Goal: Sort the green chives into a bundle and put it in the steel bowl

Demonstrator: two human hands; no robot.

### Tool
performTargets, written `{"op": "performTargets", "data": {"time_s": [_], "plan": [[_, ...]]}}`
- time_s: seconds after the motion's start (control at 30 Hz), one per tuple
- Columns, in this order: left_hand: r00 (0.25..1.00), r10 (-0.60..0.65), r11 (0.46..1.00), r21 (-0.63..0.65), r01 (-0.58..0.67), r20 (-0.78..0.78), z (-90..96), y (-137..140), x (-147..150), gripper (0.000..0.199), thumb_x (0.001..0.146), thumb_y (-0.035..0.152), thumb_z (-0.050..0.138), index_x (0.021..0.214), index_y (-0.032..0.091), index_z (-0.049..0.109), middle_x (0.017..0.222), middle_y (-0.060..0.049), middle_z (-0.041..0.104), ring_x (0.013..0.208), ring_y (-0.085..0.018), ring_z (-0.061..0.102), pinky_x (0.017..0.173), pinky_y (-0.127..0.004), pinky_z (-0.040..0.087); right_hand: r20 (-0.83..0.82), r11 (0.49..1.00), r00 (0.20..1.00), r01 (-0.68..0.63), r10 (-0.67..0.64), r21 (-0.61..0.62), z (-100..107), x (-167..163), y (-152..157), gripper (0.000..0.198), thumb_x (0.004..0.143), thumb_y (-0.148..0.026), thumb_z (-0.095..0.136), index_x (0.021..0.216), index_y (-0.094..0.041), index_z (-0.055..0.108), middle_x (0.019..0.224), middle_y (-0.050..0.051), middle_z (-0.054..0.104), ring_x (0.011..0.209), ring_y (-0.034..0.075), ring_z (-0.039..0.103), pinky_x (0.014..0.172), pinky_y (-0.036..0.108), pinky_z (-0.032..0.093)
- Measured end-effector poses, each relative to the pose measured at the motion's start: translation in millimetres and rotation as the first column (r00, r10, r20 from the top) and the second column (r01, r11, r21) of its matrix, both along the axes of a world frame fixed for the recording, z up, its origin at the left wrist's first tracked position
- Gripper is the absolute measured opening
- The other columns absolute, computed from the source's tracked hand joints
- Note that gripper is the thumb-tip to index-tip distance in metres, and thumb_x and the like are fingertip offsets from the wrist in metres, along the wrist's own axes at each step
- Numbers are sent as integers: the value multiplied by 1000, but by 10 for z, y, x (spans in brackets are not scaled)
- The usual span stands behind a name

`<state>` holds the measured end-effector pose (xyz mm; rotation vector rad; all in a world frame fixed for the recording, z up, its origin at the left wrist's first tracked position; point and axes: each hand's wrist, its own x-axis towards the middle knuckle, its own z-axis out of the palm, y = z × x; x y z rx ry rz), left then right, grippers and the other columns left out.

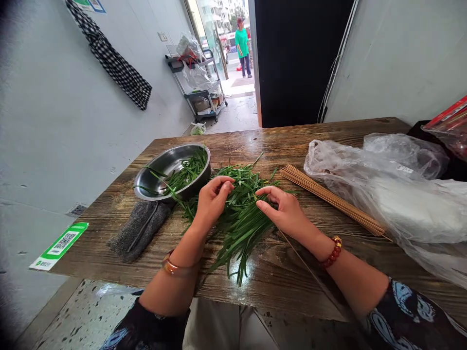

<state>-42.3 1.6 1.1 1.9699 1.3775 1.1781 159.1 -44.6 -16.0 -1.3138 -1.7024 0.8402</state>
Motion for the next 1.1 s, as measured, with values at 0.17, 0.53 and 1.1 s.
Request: {"op": "performTargets", "data": {"time_s": [0.17,0.53,1.1], "plan": [[990,71,997,36,-67,-123,-72,71,-87,12,84,17,52,84,15,63,77,-2,60,69,-12,52,65,-24,40,27,1000,1000,-4,4,13,14,-6,-15,28,85,-39,57,103,-19,65,76,1,61,68,15,53,64,27,41],[840,11,1000,9,-7,-543,-169,22,40,8,81,22,64,87,19,69,87,-6,60,88,-22,57,80,-34,44,43,1000,999,-9,7,27,3,-16,-15,26,85,-38,56,101,-20,65,65,-3,52,60,13,46,57,25,37],[895,13,1000,11,-9,-446,-182,59,34,7,80,16,59,76,19,63,79,-4,58,80,-18,55,74,-31,42,46,1000,999,-11,10,23,17,-18,-26,26,86,-38,56,102,-20,65,65,-3,51,61,13,46,58,25,36]]}}
